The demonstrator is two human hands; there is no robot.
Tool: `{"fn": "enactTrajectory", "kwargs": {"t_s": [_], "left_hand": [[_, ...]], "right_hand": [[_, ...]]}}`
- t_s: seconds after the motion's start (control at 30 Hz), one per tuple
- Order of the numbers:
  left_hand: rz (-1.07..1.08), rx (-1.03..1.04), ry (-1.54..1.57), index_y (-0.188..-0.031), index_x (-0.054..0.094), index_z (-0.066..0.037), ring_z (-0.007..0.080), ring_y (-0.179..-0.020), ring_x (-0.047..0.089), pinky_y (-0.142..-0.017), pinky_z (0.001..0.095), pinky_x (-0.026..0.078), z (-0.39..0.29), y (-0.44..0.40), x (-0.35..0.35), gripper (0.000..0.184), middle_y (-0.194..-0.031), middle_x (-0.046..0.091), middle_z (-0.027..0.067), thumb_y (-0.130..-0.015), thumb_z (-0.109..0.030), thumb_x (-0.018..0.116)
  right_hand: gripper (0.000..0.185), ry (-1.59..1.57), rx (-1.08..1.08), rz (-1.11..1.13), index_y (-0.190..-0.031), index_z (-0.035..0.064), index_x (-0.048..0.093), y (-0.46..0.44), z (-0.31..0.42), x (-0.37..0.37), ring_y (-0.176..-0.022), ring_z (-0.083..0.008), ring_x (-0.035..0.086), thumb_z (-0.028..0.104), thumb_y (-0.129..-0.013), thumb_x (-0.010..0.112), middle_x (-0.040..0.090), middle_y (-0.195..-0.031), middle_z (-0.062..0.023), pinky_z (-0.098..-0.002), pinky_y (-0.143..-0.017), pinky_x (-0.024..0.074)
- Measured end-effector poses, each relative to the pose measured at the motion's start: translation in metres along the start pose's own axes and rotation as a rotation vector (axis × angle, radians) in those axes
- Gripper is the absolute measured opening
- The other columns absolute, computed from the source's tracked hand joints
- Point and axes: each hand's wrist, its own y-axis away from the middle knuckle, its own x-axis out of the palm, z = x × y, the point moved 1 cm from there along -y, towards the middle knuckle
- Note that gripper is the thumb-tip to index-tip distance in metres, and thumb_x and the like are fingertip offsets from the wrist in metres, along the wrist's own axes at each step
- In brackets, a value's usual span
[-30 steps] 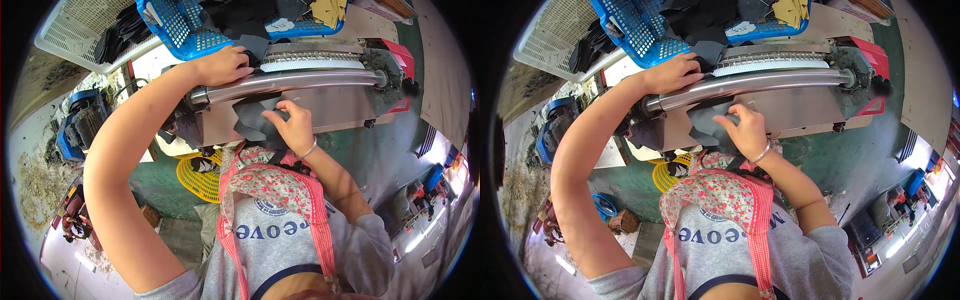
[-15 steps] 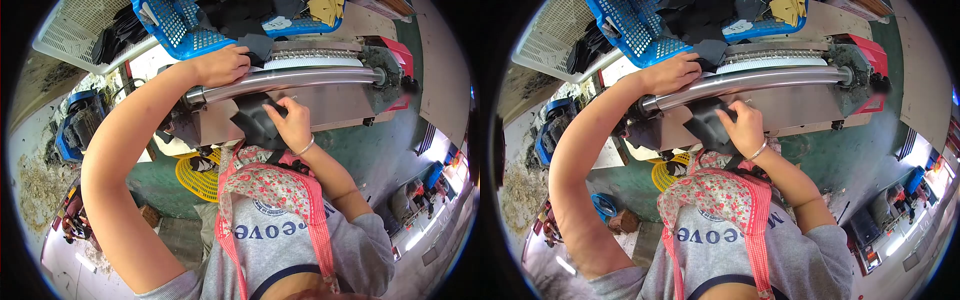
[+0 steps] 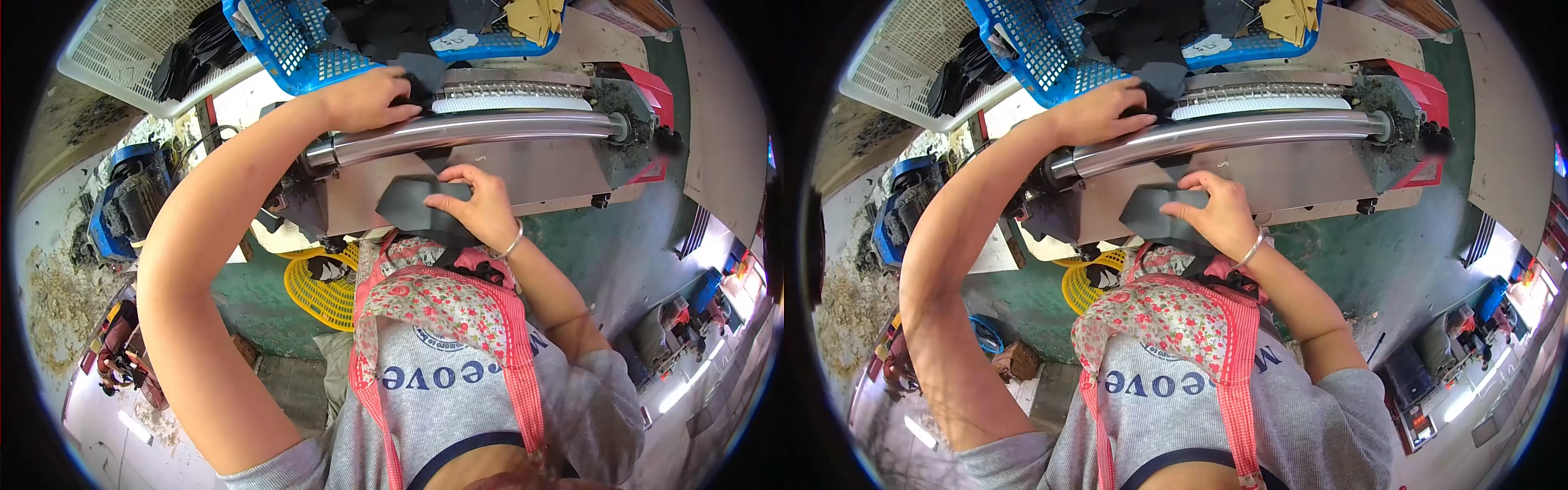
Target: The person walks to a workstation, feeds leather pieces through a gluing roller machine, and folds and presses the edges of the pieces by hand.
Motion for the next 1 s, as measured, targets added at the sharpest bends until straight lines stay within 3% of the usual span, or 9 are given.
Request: {"fn": "enactTrajectory", "kwargs": {"t_s": [0.13, 0.23, 0.37, 0.47, 0.57, 0.67, 0.77, 0.8, 1.0], "left_hand": [[-0.352, -0.017, -0.047, -0.09, 0.056, 0.001, 0.0381, -0.079, 0.056, -0.069, 0.0403, 0.047, -0.001, -0.003, -0.008, 0.013, -0.096, 0.051, 0.0183, -0.079, -0.006, 0.056], [-0.247, 0.0, -0.262, -0.091, 0.057, 0.0, 0.0364, -0.089, 0.055, -0.075, 0.0414, 0.046, -0.014, 0.002, -0.02, 0.014, -0.099, 0.05, 0.0166, -0.077, -0.004, 0.054], [0.139, 0.02, -0.074, -0.091, 0.06, -0.001, 0.0324, -0.097, 0.05, -0.084, 0.0391, 0.042, -0.005, 0.009, 0.001, 0.016, -0.101, 0.05, 0.0138, -0.077, -0.005, 0.053], [0.072, 0.385, -0.306, -0.09, 0.062, -0.003, 0.0317, -0.091, 0.053, -0.08, 0.0391, 0.043, 0.006, 0.007, 0.003, 0.017, -0.094, 0.053, 0.0133, -0.079, -0.013, 0.054], [-0.009, -0.043, 0.016, -0.086, 0.06, 0.0, 0.0342, -0.086, 0.054, -0.077, 0.0397, 0.044, -0.003, 0.005, 0.001, 0.015, -0.088, 0.054, 0.016, -0.079, -0.013, 0.056], [-0.274, -0.051, -0.038, -0.081, 0.057, 0.002, 0.0369, -0.078, 0.055, -0.071, 0.0402, 0.047, 0.002, -0.004, -0.01, 0.015, -0.09, 0.054, 0.0182, -0.078, -0.012, 0.06], [-0.488, -0.057, -0.063, -0.086, 0.055, -0.001, 0.0385, -0.079, 0.056, -0.07, 0.0419, 0.049, 0.001, -0.004, -0.014, 0.008, -0.095, 0.052, 0.0178, -0.079, -0.004, 0.056], [-0.549, -0.056, -0.075, -0.088, 0.055, -0.001, 0.0387, -0.08, 0.056, -0.071, 0.0424, 0.049, 0.001, -0.003, -0.014, 0.008, -0.096, 0.052, 0.0176, -0.08, -0.002, 0.054], [0.07, 0.006, -0.242, -0.1, 0.058, -0.004, 0.0362, -0.095, 0.054, -0.085, 0.0408, 0.045, -0.004, 0.012, -0.008, 0.019, -0.111, 0.048, 0.0168, -0.084, -0.008, 0.048]], "right_hand": [[0.026, 0.042, 0.132, 0.085, -0.084, -0.0004, 0.065, 0.003, -0.004, -0.005, -0.072, -0.0154, 0.061, 0.019, -0.07, 0.076, 0.066, -0.077, -0.0107, -0.0282, -0.069, 0.0468], [0.026, 0.106, 0.114, -0.028, -0.082, -0.001, 0.065, -0.003, 0.0, 0.002, -0.067, -0.0147, 0.06, 0.021, -0.072, 0.075, 0.065, -0.073, -0.0115, -0.0283, -0.065, 0.0465], [0.029, 0.068, 0.136, -0.182, -0.082, -0.003, 0.064, -0.012, 0.002, 0.011, -0.062, -0.0132, 0.059, 0.023, -0.075, 0.074, 0.063, -0.067, -0.012, -0.0275, -0.059, 0.0451], [0.027, 0.199, 0.212, -0.097, -0.084, -0.0034, 0.063, -0.01, 0.006, 0.005, -0.058, -0.0124, 0.058, 0.02, -0.075, 0.073, 0.061, -0.064, -0.0095, -0.0254, -0.052, 0.0441], [0.024, -0.16, 0.237, -0.116, -0.081, -0.0039, 0.06, -0.001, 0.003, 0.01, -0.05, -0.0101, 0.055, 0.016, -0.076, 0.073, 0.058, -0.06, -0.0055, -0.0244, -0.044, 0.0421], [0.024, -0.121, 0.167, -0.093, -0.079, -0.0051, 0.057, 0.003, -0.001, 0.007, -0.044, -0.0094, 0.053, 0.014, -0.078, 0.071, 0.058, -0.062, -0.0051, -0.0244, -0.038, 0.0403], [0.023, -0.028, 0.073, -0.212, -0.084, -0.0049, 0.053, 0.003, -0.017, 0.014, -0.045, -0.0173, 0.06, 0.015, -0.082, 0.066, 0.06, -0.068, -0.0135, -0.0269, -0.042, 0.0466], [0.023, -0.173, 0.181, -0.221, -0.086, -0.0045, 0.05, 0.004, -0.017, 0.015, -0.046, -0.0179, 0.06, 0.015, -0.084, 0.064, 0.059, -0.07, -0.0135, -0.0266, -0.041, 0.0465], [0.031, -0.825, 0.543, -0.304, -0.104, -0.0015, 0.031, 0.011, -0.003, 0.027, -0.053, -0.0256, 0.062, 0.02, -0.093, 0.05, 0.055, -0.089, -0.0169, -0.0284, -0.041, 0.0501]]}}
